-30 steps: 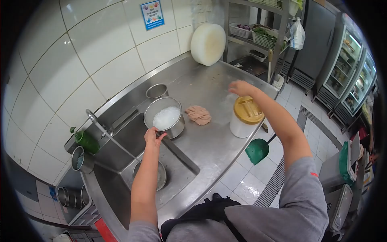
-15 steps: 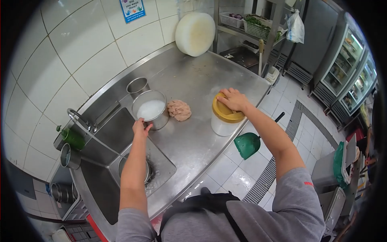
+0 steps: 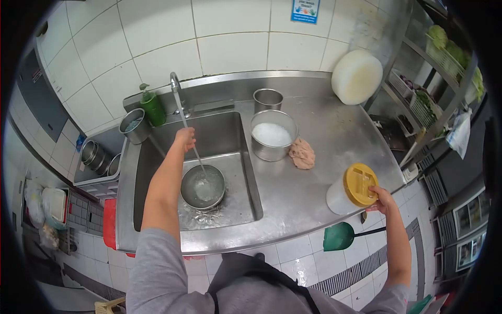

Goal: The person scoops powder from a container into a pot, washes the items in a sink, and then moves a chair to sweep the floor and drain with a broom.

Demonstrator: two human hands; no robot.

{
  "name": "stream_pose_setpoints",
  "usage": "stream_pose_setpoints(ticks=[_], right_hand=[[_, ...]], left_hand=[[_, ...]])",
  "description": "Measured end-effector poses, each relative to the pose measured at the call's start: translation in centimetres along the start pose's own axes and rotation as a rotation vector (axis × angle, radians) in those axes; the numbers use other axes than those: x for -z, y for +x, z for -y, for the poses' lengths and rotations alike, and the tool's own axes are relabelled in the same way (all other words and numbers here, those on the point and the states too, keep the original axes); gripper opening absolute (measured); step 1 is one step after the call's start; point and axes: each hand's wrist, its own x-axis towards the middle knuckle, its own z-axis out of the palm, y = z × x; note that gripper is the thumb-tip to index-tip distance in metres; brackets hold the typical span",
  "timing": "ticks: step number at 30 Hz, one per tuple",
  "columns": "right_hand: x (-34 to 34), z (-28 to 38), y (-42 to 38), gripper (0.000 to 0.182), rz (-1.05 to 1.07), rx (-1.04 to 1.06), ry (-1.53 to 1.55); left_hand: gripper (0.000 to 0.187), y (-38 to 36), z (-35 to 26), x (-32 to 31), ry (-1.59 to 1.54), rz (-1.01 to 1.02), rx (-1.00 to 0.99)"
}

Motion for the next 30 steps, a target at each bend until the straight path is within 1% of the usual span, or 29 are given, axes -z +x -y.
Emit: stream_pose_setpoints(ticks=[2,3,5,6,7,8,9,10,11,12,13,14,16,18,19,20,21,22,23,25,26,27,29,30], right_hand=[[-0.4,-0.7,0.5,0.035,0.012,0.042,0.180],[-0.6,-1.0,0.6,0.035,-0.007,0.032,0.185],[-1.0,-1.5,0.2,0.033,-0.008,0.069,0.289],[-1.7,-1.5,-0.4,0.033,-0.027,0.052,0.288],[-2.7,-1.0,-1.3,0.032,-0.103,0.066,0.249],[-3.6,-0.5,-2.1,0.031,-0.170,0.084,0.207],[-4.4,-0.3,-2.8,0.031,-0.164,0.080,0.200],[-5.3,0.0,-3.5,0.031,-0.226,0.092,0.177],[-6.2,0.2,-4.1,0.031,-0.292,0.103,0.154],[-6.7,0.4,-4.7,0.031,-0.291,0.104,0.147],[-7.0,0.3,-5.3,0.030,-0.344,0.095,0.122],[-7.2,0.3,-5.8,0.029,-0.404,0.080,0.101],[-6.2,-0.3,-6.6,0.030,-0.418,0.071,0.106],[-4.8,-1.8,-8.7,0.029,-0.463,0.076,0.152],[-5.5,-2.2,-9.8,0.025,-0.670,0.051,0.211],[-4.9,-3.0,-11.6,0.021,-0.657,0.031,0.202],[-3.6,-4.3,-13.4,0.023,-0.639,0.001,0.218],[-4.6,-4.3,-15.0,0.021,-0.725,-0.002,0.268],[-4.8,-4.7,-16.6,0.021,-0.775,-0.027,0.221],[-4.5,-6.7,-19.0,0.022,-0.871,-0.085,0.244],[-4.6,-7.2,-20.0,0.023,-0.903,-0.105,0.241],[-4.4,-8.3,-21.1,0.023,-0.945,-0.123,0.262],[-3.9,-10.4,-22.0,0.023,-0.970,-0.199,0.232],[-3.5,-11.9,-22.4,0.024,-1.004,-0.208,0.225]], left_hand=[[0.028,2.3,-1.2,1.2,-0.054,0.012,-0.002],[0.027,3.7,-1.6,1.2,-0.107,0.038,-0.001],[0.024,5.2,-2.7,0.7,-0.097,-0.048,0.032],[0.025,7.0,-2.3,1.5,-0.101,0.052,0.018],[0.025,8.1,-2.0,0.8,-0.094,0.062,0.039],[0.022,9.3,-2.0,0.4,-0.044,-0.045,0.047],[0.021,10.4,-1.9,0.9,-0.001,-0.161,0.046],[0.019,11.5,-1.7,1.8,-0.132,0.067,0.043],[0.019,12.5,-1.5,3.0,-0.141,0.055,0.043],[0.020,13.0,-1.3,3.3,-0.079,-0.019,0.072],[0.020,13.5,-1.3,3.2,-0.011,-0.081,0.101],[0.031,13.9,-1.1,4.1,0.023,-0.017,0.116],[0.034,16.4,0.3,5.6,-0.038,-0.058,0.135],[0.047,21.2,2.1,7.7,-0.213,-0.052,0.182],[0.051,22.6,2.3,8.5,-0.334,-0.072,0.183],[0.052,21.1,0.8,7.8,-0.272,-0.100,0.149],[0.053,26.1,2.6,9.7,-0.348,0.003,0.087],[0.044,30.1,3.5,11.0,-0.417,0.123,0.046],[0.033,39.6,5.5,13.8,-0.602,0.294,0.111],[0.036,42.2,3.6,13.3,-0.721,0.518,0.271],[0.039,41.6,3.4,13.7,-0.565,0.643,0.069],[0.039,40.0,2.3,9.1,-0.547,0.687,0.086],[0.046,36.5,2.7,13.1,-0.396,0.157,-0.177],[0.049,32.6,0.8,10.1,-0.312,-0.122,-0.312]])
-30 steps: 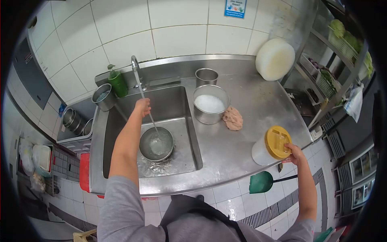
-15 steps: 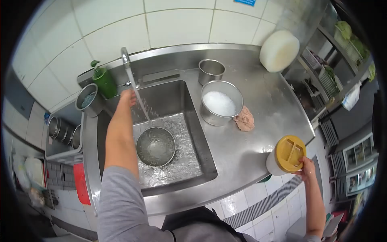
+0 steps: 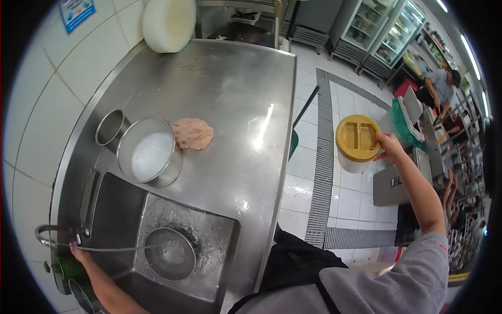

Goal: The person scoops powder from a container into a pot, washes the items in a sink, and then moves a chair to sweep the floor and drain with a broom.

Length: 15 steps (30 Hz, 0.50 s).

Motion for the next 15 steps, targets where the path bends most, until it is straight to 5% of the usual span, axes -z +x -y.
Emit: stream_pose_setpoints(ticks=[3,5,6,7,12,15], right_hand=[[1.0,-4.3,1.8,0.027,-0.051,-0.050,-0.063],[1.0,-7.2,3.7,0.030,-0.044,-0.107,0.001],[0.8,-8.7,4.8,0.030,-0.031,-0.114,-0.002],[0.7,-10.2,5.8,0.030,-0.018,-0.125,-0.006],[-3.7,-18.3,14.1,0.031,0.029,-0.023,-0.103],[-8.6,-23.1,19.1,0.029,0.110,0.217,-0.225]], left_hand=[[0.064,-12.5,-1.6,-1.8,0.378,0.040,-0.092],[0.073,-14.0,3.2,-0.2,0.439,0.333,0.008],[0.072,-21.3,2.3,-2.9,0.515,0.293,0.140],[0.073,-22.2,5.2,-2.9,0.734,0.321,0.073],[0.049,-45.3,3.4,-15.9,0.676,0.766,-0.147],[0.056,-52.1,4.9,-21.1,0.764,0.596,0.180]])
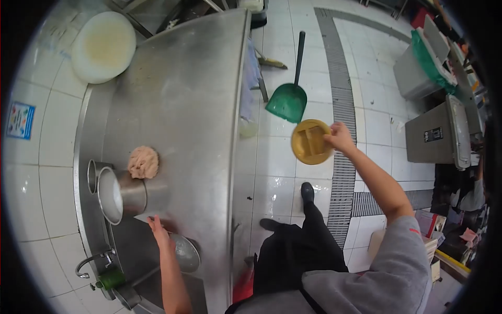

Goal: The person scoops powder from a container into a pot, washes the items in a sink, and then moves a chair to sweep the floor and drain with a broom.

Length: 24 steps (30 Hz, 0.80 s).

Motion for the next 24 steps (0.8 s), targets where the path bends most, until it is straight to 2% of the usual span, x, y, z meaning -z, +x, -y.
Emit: stream_pose_setpoints(ticks=[1,2,3,6,7,9,11,12,13,15,17,20,22,23,24], right_hand=[[-2.3,-1.8,1.7,0.029,-0.038,0.170,-0.096],[-4.2,-1.6,2.5,0.031,-0.004,0.102,0.031],[-6.2,-2.4,3.7,0.033,0.015,0.219,0.023],[-12.5,-2.4,6.3,0.036,0.125,0.155,0.108],[-14.4,-2.0,7.2,0.037,0.194,0.122,0.147],[-19.5,-1.7,8.4,0.037,0.201,0.111,0.183],[-23.5,0.2,8.9,0.039,0.288,0.011,0.219],[-26.9,0.4,9.2,0.042,0.307,0.072,0.227],[-30.2,0.8,9.6,0.046,0.324,0.139,0.238],[-31.5,4.4,8.9,0.044,0.439,0.050,0.337],[-37.5,5.6,7.8,0.047,0.422,0.109,0.375],[-43.0,8.4,6.0,0.060,0.507,0.068,0.455],[-50.1,8.6,4.7,0.061,0.560,-0.051,0.672],[-59.9,7.3,2.8,0.057,0.459,-0.002,0.723],[-59.5,8.4,3.0,0.057,0.479,0.011,0.731]], left_hand=[[0.056,0.0,0.3,-0.8,0.028,-0.013,0.005],[0.058,0.6,0.7,-1.4,-0.035,-0.041,-0.015],[0.060,0.9,1.0,-2.5,-0.098,-0.068,-0.037],[0.059,0.1,0.6,-3.5,0.184,-0.200,-0.069],[0.059,0.4,0.8,-3.3,0.205,-0.212,-0.066],[0.058,0.9,1.3,-3.0,0.332,-0.253,-0.106],[0.059,1.0,1.3,-2.8,0.391,-0.272,-0.109],[0.059,1.0,1.5,-2.6,0.437,-0.286,-0.112],[0.059,1.3,1.7,-2.2,0.434,-0.285,-0.101],[0.059,1.0,1.4,-2.6,0.454,-0.301,-0.098],[0.059,0.6,0.9,-2.8,0.476,-0.316,-0.093],[0.058,0.4,0.7,-3.1,0.453,-0.322,-0.059],[0.059,0.3,0.6,-2.9,0.424,-0.313,-0.035],[0.059,0.3,0.7,-2.9,0.422,-0.334,-0.038],[0.059,0.4,0.7,-3.0,0.372,-0.299,-0.042]])
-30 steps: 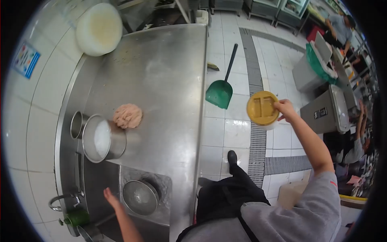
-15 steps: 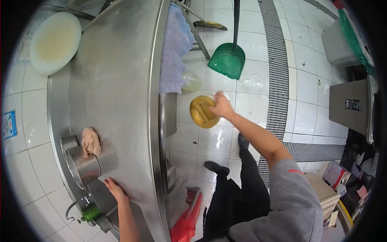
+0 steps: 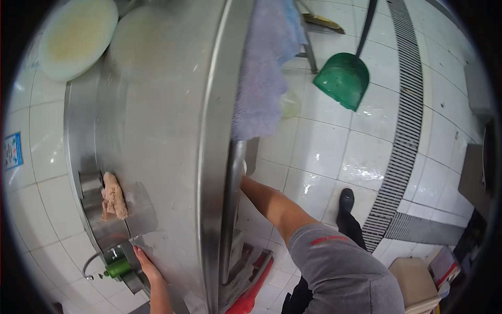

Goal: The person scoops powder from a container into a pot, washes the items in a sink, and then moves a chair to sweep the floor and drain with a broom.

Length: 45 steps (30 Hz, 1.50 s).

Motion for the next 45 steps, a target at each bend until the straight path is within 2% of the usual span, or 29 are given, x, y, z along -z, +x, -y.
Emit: stream_pose_setpoints(ticks=[2,4,7,8,10,11,12,13,14,16,17,18,20,22,24,26,28,29,30,31,34,35,37,39,40,41,42,43,45], right_hand=[[2.1,6.4,-2.0,0.053,0.083,-0.352,0.164],[2.5,9.4,-4.5,0.044,0.172,-0.380,0.296],[1.4,11.8,-6.3,0.040,-0.028,-0.439,0.338],[4.3,10.6,-8.4,0.039,-0.086,-0.438,0.343],[11.5,7.9,-11.8,0.038,-0.185,-0.409,0.348],[15.4,6.2,-14.0,0.037,-0.227,-0.387,0.351],[19.6,4.9,-14.8,0.036,-0.266,-0.366,0.349],[24.4,4.4,-14.6,0.035,-0.303,-0.346,0.346],[23.7,6.4,-13.4,0.034,-0.333,-0.328,0.346],[32.0,13.2,-17.3,0.027,-0.661,-0.184,0.262],[36.2,14.8,-17.5,0.024,-0.743,0.016,0.203],[34.3,23.1,-18.5,0.022,-0.830,0.184,0.262],[27.4,36.5,-20.3,0.020,-0.675,0.406,0.322],[19.4,43.5,-21.5,0.019,-0.297,0.679,0.351],[9.5,47.4,-23.2,0.017,-0.044,0.850,0.248],[-1.0,49.2,-27.5,0.011,0.297,0.738,0.126],[-10.1,48.3,-32.0,0.009,0.598,0.739,-0.224],[-13.4,46.9,-32.9,0.009,0.820,0.827,-0.380],[-16.6,44.5,-33.2,0.009,0.898,0.799,-0.475],[-19.6,42.3,-33.8,0.007,0.931,0.740,-0.573],[-27.2,35.6,-34.2,0.013,1.000,0.765,-0.783],[-29.6,34.4,-35.1,0.016,1.006,0.519,-0.773],[-33.9,33.3,-37.1,0.018,1.056,0.296,-0.799],[-37.2,32.8,-38.4,0.019,1.121,0.219,-0.774],[-38.6,32.2,-38.6,0.019,1.077,0.073,-0.675],[-40.2,31.5,-39.1,0.019,1.038,-0.082,-0.578],[-41.4,31.4,-39.6,0.018,0.990,-0.205,-0.478],[-42.6,30.6,-39.5,0.017,0.927,-0.312,-0.359],[-44.0,28.9,-38.7,0.016,0.832,-0.515,-0.125]], left_hand=[[0.059,-0.3,0.1,0.1,-0.052,-0.007,0.018],[0.059,-0.5,-0.4,-0.3,-0.025,-0.001,0.000],[0.057,-1.0,-0.8,-1.1,-0.046,-0.039,-0.011],[0.057,-1.0,-0.8,-1.1,-0.057,-0.061,-0.024],[0.055,-1.7,-1.9,-1.3,0.139,-0.100,-0.048],[0.055,-0.7,-0.1,-1.0,0.178,-0.113,-0.178],[0.054,-1.6,-1.7,-1.0,0.265,-0.143,-0.101],[0.053,-1.4,-1.1,-1.1,0.175,-0.136,-0.129],[0.053,-1.4,-0.9,-1.0,0.273,-0.151,-0.177],[0.055,-1.5,-0.7,-1.3,0.261,-0.188,-0.182],[0.056,-1.6,-0.7,-1.3,0.243,-0.190,-0.177],[0.056,-1.8,-1.1,-1.0,0.223,-0.202,-0.156],[0.056,-2.1,-1.3,-0.8,0.108,-0.203,-0.149],[0.059,-1.7,-0.7,-0.8,-0.069,-0.195,-0.190],[0.062,-1.1,1.9,0.6,-0.192,-0.208,-0.179],[0.065,0.8,5.6,2.9,-0.678,0.087,-0.333],[0.065,4.3,9.9,10.6,-0.491,0.148,-0.224],[0.062,7.0,12.6,13.4,-0.271,-0.101,-0.270],[0.057,10.3,15.1,16.7,-0.263,-0.331,-0.466],[0.054,12.8,16.1,20.9,0.004,-0.405,-0.420],[0.055,20.9,19.1,28.7,0.325,-0.483,-0.384],[0.056,23.5,19.6,30.0,0.376,-0.494,-0.407],[0.057,26.5,20.6,31.6,0.416,-0.513,-0.422],[0.055,28.3,20.3,32.2,0.404,-0.207,-0.209],[0.051,30.5,22.2,30.6,0.520,-0.228,-0.389],[0.041,32.0,23.0,29.2,0.414,-0.354,-0.430],[0.035,30.5,21.7,32.1,0.651,-0.061,-0.554],[0.032,31.9,22.7,31.2,0.457,-0.138,-0.563],[0.040,30.3,22.3,34.2,0.043,0.099,-0.229]])
